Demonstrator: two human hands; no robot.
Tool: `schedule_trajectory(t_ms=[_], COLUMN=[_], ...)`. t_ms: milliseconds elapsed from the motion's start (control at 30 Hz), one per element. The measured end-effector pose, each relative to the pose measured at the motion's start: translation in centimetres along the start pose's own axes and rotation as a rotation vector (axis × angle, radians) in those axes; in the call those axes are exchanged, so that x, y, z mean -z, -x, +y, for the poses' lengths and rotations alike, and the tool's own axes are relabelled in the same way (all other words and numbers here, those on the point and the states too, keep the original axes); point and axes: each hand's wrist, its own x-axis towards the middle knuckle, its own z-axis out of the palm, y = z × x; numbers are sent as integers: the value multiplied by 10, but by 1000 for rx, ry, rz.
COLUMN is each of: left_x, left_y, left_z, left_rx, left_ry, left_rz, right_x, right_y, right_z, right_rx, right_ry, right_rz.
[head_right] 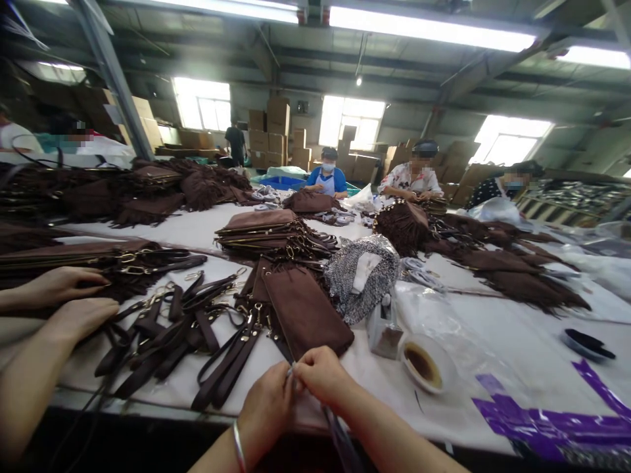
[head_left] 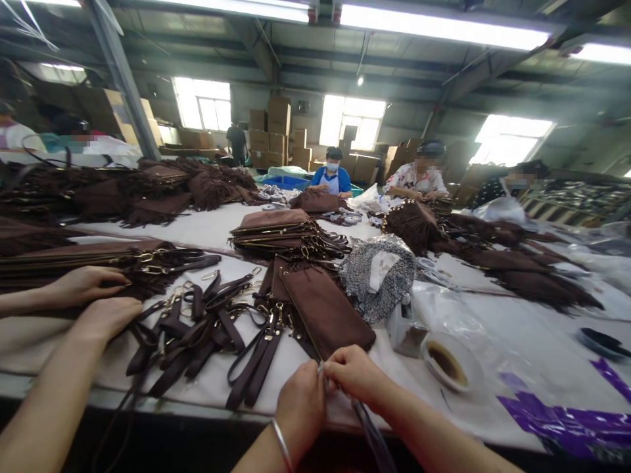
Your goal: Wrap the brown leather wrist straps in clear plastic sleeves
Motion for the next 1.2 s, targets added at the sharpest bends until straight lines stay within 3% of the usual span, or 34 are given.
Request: schedule_trajectory(t_ms=[200, 500, 700, 833, 1033, 1200], left_x=[-8, -10, -12, -11, -2, 6], left_y=[3, 5, 7, 8, 6, 4], left_z=[-10, -7, -10, -12, -2, -2], left_rx=[30, 67, 3, -81, -5, -44], left_ry=[-154, -264, -300, -268, -390, -407], left_rz=[37, 20, 4, -15, -82, -144], right_x=[-2, -2, -3, -3, -1, -5], right_y=[-24, -23, -27, -29, -23, -11], right_z=[3, -19, -32, -28, -17, -1], right_rx=[-64, -110, -183, -154, -40, 37], right_ry=[170, 304, 365, 386, 406, 382], right_rz=[0, -25, -101, -104, -58, -33])
